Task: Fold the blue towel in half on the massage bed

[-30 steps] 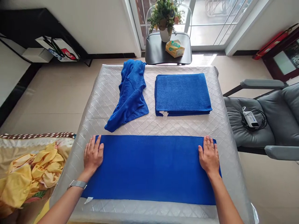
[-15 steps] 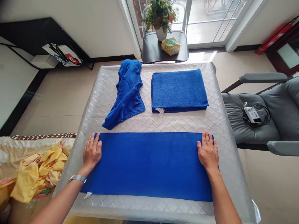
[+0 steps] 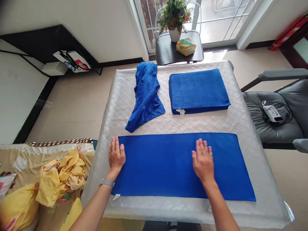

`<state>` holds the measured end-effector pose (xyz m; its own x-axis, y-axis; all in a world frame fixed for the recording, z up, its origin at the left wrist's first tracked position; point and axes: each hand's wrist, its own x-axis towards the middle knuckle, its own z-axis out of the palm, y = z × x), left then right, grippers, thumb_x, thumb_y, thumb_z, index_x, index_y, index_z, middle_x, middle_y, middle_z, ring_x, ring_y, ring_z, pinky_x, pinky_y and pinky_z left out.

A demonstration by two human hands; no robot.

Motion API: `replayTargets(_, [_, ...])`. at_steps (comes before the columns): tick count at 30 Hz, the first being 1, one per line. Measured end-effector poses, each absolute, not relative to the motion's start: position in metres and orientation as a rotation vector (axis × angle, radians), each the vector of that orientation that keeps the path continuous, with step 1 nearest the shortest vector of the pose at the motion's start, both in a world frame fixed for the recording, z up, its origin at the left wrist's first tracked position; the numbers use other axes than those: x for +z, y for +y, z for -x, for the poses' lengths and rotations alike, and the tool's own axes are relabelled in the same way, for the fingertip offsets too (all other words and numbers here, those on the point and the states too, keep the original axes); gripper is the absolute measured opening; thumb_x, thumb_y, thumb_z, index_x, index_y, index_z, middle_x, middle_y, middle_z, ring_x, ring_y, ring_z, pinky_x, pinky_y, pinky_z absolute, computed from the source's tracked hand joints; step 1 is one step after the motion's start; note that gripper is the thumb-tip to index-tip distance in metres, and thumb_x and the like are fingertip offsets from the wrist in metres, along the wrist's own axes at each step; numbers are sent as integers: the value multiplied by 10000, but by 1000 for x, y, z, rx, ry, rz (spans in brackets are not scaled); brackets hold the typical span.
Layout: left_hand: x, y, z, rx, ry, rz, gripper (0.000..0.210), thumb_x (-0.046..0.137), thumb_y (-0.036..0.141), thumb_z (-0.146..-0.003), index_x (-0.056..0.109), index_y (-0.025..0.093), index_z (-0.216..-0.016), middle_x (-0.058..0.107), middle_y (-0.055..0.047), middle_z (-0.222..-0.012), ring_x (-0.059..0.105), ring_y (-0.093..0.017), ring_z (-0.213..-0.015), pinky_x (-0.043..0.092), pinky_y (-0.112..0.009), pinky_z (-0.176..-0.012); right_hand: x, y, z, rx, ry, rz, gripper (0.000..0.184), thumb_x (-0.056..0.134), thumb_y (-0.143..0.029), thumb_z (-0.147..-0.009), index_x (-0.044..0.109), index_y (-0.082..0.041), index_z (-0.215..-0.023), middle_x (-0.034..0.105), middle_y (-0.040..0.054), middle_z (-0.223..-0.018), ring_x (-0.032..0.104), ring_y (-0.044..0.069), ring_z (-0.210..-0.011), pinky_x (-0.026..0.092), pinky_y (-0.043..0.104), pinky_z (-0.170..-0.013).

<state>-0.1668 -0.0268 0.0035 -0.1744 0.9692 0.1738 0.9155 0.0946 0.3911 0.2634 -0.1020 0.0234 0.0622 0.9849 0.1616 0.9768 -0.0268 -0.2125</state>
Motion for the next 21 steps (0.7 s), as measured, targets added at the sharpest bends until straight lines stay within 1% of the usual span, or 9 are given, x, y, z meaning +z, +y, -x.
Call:
replayTargets(4, [3,-27,168,696,2201,-1957,583,301,408,-1057,272,184,-1595,307,-149,-1640,269,-272,-1519,227,-527,-1235,20,-85,-188,142,-2091,1969,650,307,-305,-1063,20,-190,-1634,341,93,-1623,242,247,-1524,238,489,-1237])
replayTargets(6, [3,-28,168,672,2194,-1985,578,295,400,-1059,280,177,-1592,318,-154,-1634,275,-272,-1517,235,-528,-1232,17,-74,-170,166,-2097,1974,647,302,-319,-1065,23,-189,-1634,327,89,-1627,238,253,-1525,229,495,-1239])
replayTargets(9, [3,-28,169,627,2188,-2000,573,284,394,-1059,296,173,-1587,293,-148,-1645,268,-273,-1520,231,-527,-1236,13,-63,-162,178,-2074,2014,650,302,-340,-1063,33,-185,-1634,292,90,-1638,218,271,-1530,214,525,-1239])
replayTargets(14, [3,-29,171,583,2188,-1968,556,281,395,-1053,355,199,-1568,339,-120,-1630,274,-287,-1516,207,-557,-1238,13,-64,-181,174,-2106,2020,658,302,-342,-1056,25,-198,-1635,269,79,-1648,227,269,-1528,216,526,-1240])
replayTargets(21, [9,-28,168,526,2213,-1961,551,269,383,-1051,398,174,-1545,386,-124,-1606,302,-268,-1506,205,-519,-1242,12,-73,-268,109,-2105,2114,653,287,-345,-1055,43,-177,-1637,291,102,-1644,229,269,-1528,222,519,-1238])
